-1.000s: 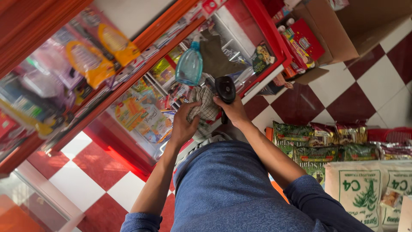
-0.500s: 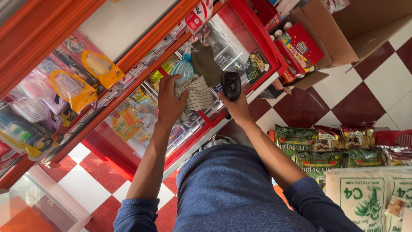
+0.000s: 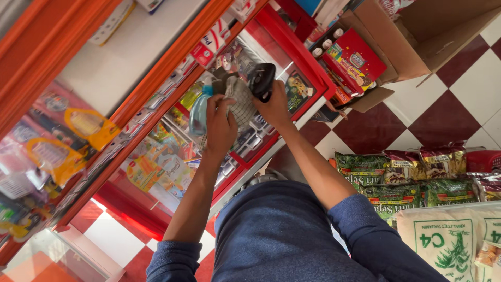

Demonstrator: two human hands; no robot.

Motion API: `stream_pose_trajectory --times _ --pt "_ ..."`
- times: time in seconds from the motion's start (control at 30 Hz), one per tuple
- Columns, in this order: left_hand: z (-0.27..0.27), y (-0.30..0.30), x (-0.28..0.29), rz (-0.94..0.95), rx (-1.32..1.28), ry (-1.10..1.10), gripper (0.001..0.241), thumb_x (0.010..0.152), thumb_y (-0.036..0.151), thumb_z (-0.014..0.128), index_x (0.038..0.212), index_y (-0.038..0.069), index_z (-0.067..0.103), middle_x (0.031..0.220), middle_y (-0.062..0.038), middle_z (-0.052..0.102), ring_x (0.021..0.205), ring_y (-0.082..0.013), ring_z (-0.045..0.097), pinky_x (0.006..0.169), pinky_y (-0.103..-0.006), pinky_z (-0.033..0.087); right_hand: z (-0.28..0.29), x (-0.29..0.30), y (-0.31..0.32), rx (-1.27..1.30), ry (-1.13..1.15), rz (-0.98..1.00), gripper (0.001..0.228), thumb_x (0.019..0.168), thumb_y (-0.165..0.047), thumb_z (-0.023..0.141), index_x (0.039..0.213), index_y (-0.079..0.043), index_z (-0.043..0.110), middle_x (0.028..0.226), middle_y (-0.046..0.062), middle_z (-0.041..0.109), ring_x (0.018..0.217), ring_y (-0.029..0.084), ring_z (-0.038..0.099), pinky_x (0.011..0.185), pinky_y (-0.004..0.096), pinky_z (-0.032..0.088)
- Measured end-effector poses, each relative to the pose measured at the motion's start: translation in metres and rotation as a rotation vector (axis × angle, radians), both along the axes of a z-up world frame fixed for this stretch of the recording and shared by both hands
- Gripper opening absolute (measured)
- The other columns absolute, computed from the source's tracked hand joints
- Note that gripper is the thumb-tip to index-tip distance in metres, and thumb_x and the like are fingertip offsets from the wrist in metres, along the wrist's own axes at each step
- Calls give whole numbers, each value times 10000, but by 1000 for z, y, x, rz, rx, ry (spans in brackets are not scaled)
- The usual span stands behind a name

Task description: The person scans several items using a handheld barcode scanner and then places bags of snacks onto a retail shelf.

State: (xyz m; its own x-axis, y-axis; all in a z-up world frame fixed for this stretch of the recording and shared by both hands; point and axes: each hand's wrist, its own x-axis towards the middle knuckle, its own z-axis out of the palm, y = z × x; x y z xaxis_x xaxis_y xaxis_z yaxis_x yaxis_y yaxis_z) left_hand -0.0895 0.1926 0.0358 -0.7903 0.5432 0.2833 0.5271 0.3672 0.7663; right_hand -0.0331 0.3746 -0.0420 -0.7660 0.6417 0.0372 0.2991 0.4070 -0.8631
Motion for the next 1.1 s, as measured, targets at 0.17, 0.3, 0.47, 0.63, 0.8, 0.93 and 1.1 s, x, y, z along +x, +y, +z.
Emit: stream_pose_trajectory --times 0.17,0.3,0.47,0.63,0.8,0.93,1.1 --pt "4 35 -2 -29 -321 131 421 827 56 672 1232 -56 627 1310 -206 554 1216 -420 509 1002 -525 418 6 -14 24 58 49 214 555 712 -118 881 1183 -1 612 1193 196 521 1067 373 609 893 414 530" --pt "27 56 -2 56 -126 211 270 927 93 658 1183 7 674 1392 -206 528 1281 -400 481 1092 -506 398 9 -19 35 76 103 253 624 678 -94 841 1233 12 577 1235 207 504 1119 391 575 982 423 528" --pt "42 114 7 -64 -25 159 81 985 95 684 1049 50 706 1269 -142 627 1206 -341 557 1089 -470 428 28 8 82 124 197 365 623 757 -171 868 1292 24 615 1295 227 562 1194 397 562 969 471 486" --pt "32 215 21 -404 58 -25 71 945 98 699 999 53 709 1152 -121 664 1092 -316 616 984 -424 484 13 56 175 -296 187 75 170 962 -150 726 1095 -46 743 1040 94 737 918 166 722 802 307 583" --pt "15 325 19 -646 45 -75 79 971 112 696 1016 47 693 1132 -116 659 1085 -328 623 968 -427 506 -19 100 287 -393 238 -272 134 1021 -141 689 1085 -30 727 1031 46 738 917 86 694 806 263 579" --pt "-21 415 9 -773 -85 -27 196 948 125 704 1114 31 658 1172 -152 649 1129 -374 611 993 -453 496 -47 112 360 -315 197 -521 104 1007 -124 704 1043 -26 708 912 26 737 814 81 683 738 246 566" --pt "-84 504 -6 -879 -335 84 552 877 184 714 1385 41 553 1416 -198 541 1371 -405 452 1131 -520 365 -82 102 438 -328 186 -624 145 983 -131 718 1074 -26 678 933 32 739 832 91 701 752 254 579"
